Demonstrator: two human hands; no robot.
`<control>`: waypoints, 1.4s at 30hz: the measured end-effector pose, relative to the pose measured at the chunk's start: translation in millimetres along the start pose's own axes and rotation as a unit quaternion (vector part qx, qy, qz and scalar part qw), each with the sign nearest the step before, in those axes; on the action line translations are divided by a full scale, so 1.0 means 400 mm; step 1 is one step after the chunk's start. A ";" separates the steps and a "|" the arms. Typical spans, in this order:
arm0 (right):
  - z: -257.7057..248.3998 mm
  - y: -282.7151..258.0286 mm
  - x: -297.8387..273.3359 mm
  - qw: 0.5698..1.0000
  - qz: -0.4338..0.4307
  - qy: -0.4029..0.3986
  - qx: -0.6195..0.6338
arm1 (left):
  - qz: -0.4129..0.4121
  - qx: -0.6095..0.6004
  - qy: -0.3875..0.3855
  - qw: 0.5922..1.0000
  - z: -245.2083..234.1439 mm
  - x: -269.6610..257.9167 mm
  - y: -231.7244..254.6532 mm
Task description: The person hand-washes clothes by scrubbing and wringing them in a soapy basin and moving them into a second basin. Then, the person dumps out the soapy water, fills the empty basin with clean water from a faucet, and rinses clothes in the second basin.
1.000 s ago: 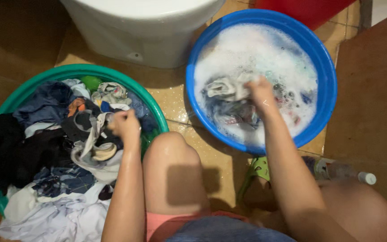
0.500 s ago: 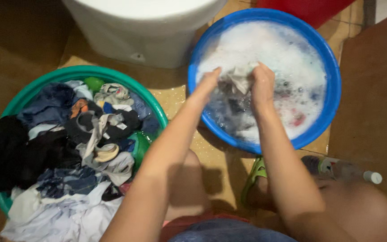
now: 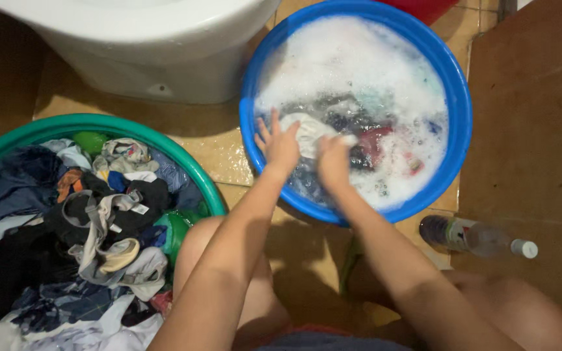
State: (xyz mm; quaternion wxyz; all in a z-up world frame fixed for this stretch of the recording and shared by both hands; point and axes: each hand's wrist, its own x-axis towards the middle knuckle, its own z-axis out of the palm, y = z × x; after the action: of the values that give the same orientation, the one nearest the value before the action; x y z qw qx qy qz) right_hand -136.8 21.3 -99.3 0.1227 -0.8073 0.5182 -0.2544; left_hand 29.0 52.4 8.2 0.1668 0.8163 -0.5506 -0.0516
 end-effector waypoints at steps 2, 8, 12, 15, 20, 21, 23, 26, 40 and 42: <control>0.080 0.062 -0.020 0.995 -0.092 -0.027 0.000 | 0.041 -0.056 -0.062 0.996 0.004 -0.020 0.015; -0.045 0.085 0.172 0.912 0.273 -0.143 0.272 | -0.001 -0.333 -0.195 0.923 0.105 0.010 0.016; -0.312 -0.063 0.166 0.584 0.345 0.067 0.732 | -0.004 -0.419 -0.163 0.893 0.055 0.036 0.126; -0.380 -0.110 0.180 0.449 0.408 0.050 0.793 | 0.088 -0.480 -0.061 0.871 -0.070 0.004 0.200; -0.356 -0.133 0.191 0.423 0.226 -0.031 0.877 | 0.146 -0.542 0.009 0.827 -0.173 -0.031 0.269; -0.364 -0.157 0.184 0.446 0.263 0.050 0.854 | 0.102 -0.502 0.101 0.853 -0.163 -0.034 0.284; -0.385 -0.218 0.193 0.465 0.299 0.125 0.824 | -0.097 -0.733 -0.008 0.674 -0.124 0.020 0.285; -0.416 -0.275 0.224 0.514 0.324 0.226 0.762 | -0.294 -0.883 -0.142 0.338 -0.029 0.102 0.260; -0.304 -0.446 0.260 0.689 0.179 0.114 0.693 | -0.350 -0.766 -0.004 0.540 -0.026 0.189 -0.052; -0.213 -0.526 0.222 0.651 0.142 -0.071 0.743 | -0.289 -0.767 0.068 0.569 -0.139 0.136 -0.245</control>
State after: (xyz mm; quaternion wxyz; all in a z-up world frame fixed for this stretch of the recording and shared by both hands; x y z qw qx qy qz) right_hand 9.8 38.1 94.8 0.7521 -0.3787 0.2542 -0.4757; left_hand 151.4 47.6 33.8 0.7434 0.4993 -0.0261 -0.4443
